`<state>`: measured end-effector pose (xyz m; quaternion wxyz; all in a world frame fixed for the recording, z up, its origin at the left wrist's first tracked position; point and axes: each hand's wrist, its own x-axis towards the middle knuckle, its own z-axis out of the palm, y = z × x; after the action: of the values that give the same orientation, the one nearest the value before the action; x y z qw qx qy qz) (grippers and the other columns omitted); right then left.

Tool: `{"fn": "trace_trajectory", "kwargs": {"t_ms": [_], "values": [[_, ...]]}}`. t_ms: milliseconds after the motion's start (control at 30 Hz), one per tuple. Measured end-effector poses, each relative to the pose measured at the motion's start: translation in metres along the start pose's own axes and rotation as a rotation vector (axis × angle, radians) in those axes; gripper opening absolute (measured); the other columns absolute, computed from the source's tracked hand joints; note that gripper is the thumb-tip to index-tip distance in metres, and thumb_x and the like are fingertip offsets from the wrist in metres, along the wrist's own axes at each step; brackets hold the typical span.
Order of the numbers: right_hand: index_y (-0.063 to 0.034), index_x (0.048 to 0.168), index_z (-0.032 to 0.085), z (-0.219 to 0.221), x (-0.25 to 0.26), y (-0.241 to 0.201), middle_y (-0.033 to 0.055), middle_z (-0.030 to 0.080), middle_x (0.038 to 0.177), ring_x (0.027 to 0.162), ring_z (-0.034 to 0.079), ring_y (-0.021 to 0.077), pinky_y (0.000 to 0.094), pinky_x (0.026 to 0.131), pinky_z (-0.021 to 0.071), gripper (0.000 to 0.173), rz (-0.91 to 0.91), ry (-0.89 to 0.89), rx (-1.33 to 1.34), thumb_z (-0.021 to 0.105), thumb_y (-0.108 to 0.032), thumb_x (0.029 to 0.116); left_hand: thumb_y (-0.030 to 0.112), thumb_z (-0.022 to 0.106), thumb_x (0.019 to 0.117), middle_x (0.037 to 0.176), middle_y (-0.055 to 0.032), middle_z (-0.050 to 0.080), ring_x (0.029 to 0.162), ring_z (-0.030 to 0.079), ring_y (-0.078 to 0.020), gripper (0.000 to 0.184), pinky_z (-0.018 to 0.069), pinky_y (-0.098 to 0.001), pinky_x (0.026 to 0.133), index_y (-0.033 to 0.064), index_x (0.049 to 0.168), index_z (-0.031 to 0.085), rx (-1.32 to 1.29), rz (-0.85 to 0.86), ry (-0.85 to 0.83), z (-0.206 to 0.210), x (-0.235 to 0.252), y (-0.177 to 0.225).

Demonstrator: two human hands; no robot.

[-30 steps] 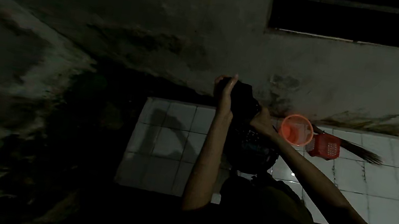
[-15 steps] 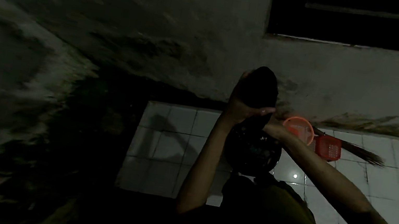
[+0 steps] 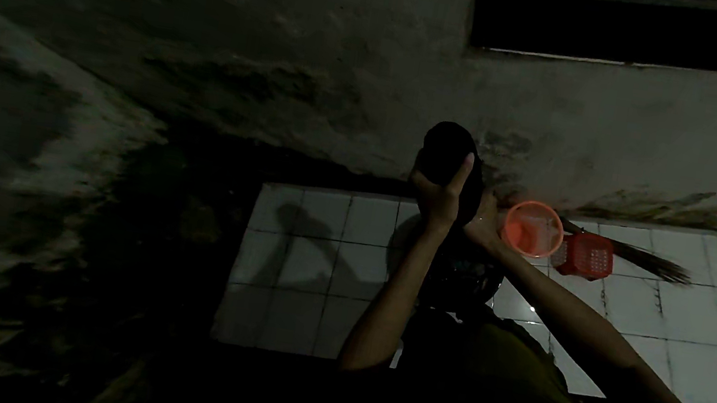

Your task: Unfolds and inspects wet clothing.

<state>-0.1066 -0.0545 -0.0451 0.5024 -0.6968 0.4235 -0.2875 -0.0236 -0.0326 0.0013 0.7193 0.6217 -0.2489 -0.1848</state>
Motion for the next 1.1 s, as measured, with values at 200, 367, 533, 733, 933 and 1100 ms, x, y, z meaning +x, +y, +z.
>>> {"fn": "trace_trajectory", "kwargs": {"t_ms": [200, 367, 533, 733, 933, 1100], "values": [[0.0037, 0.106, 0.066, 0.001, 0.001, -0.007, 0.0148, 0.067, 0.090, 0.081, 0.066, 0.0211, 0.0420, 0.075, 0.0555, 0.025, 0.122, -0.107, -0.011, 0.077, -0.010, 0.0892, 0.027, 0.080, 0.0861, 0.131, -0.0185, 0.057, 0.115, 0.059, -0.0177, 0.079, 0.0499, -0.0337, 0.100, -0.0035, 0.147, 0.039, 0.047, -0.261, -0.083, -0.015, 0.002, -0.006], [-0.0002, 0.143, 0.048, -0.011, 0.016, 0.007, 0.0209, 0.065, 0.122, 0.107, 0.066, 0.0263, 0.0445, 0.093, 0.0559, 0.070, 0.095, -0.366, 0.036, 0.081, -0.001, 0.0806, 0.036, 0.064, 0.0980, 0.140, -0.0159, 0.055, 0.122, 0.058, -0.0210, 0.071, 0.0511, -0.0405, 0.101, 0.0079, 0.154, 0.032, -0.044, -0.415, -0.208, -0.040, 0.028, -0.019], [0.0028, 0.146, 0.047, -0.036, 0.024, -0.004, 0.0267, 0.054, 0.140, 0.126, 0.055, 0.0369, 0.0477, 0.102, 0.0500, 0.082, -0.368, -0.306, -0.123, 0.086, -0.007, 0.0745, 0.041, 0.049, 0.1061, 0.130, -0.0083, 0.062, 0.114, 0.061, -0.0157, 0.048, 0.0519, -0.0382, 0.096, 0.0110, 0.143, 0.050, -0.154, -0.501, -0.110, -0.047, 0.032, -0.022], [-0.0003, 0.113, 0.074, -0.038, 0.029, -0.004, 0.0197, 0.066, 0.114, 0.101, 0.067, 0.0253, 0.0392, 0.088, 0.0588, 0.029, -0.602, -0.251, -0.152, 0.079, -0.013, 0.0877, 0.053, 0.044, 0.1052, 0.109, -0.0007, 0.068, 0.096, 0.066, -0.0115, 0.044, 0.0564, -0.0319, 0.078, 0.0172, 0.126, 0.061, -0.173, -0.646, -0.177, -0.058, 0.031, -0.010], [0.0076, 0.112, 0.066, -0.050, 0.046, -0.033, 0.0203, 0.069, 0.107, 0.093, 0.069, 0.0250, 0.0369, 0.083, 0.0574, 0.020, -0.573, -0.166, -0.129, 0.056, -0.008, 0.1030, 0.017, 0.054, 0.1053, 0.119, -0.0103, 0.061, 0.099, 0.061, -0.0133, 0.049, 0.0526, -0.0294, 0.084, 0.0092, 0.150, 0.036, 0.053, -0.687, -0.444, -0.065, 0.028, -0.002], [0.0122, 0.113, 0.061, -0.081, 0.062, -0.086, 0.0153, 0.066, 0.103, 0.092, 0.062, 0.0084, 0.0235, 0.085, 0.0511, 0.025, -0.656, 0.034, -0.091, 0.047, -0.008, 0.1060, 0.029, 0.042, 0.1109, 0.135, -0.0201, 0.058, 0.118, 0.060, -0.0200, 0.049, 0.0502, -0.0372, 0.101, -0.0016, 0.149, 0.040, 0.292, -0.553, -0.618, -0.086, 0.031, 0.000]]}}
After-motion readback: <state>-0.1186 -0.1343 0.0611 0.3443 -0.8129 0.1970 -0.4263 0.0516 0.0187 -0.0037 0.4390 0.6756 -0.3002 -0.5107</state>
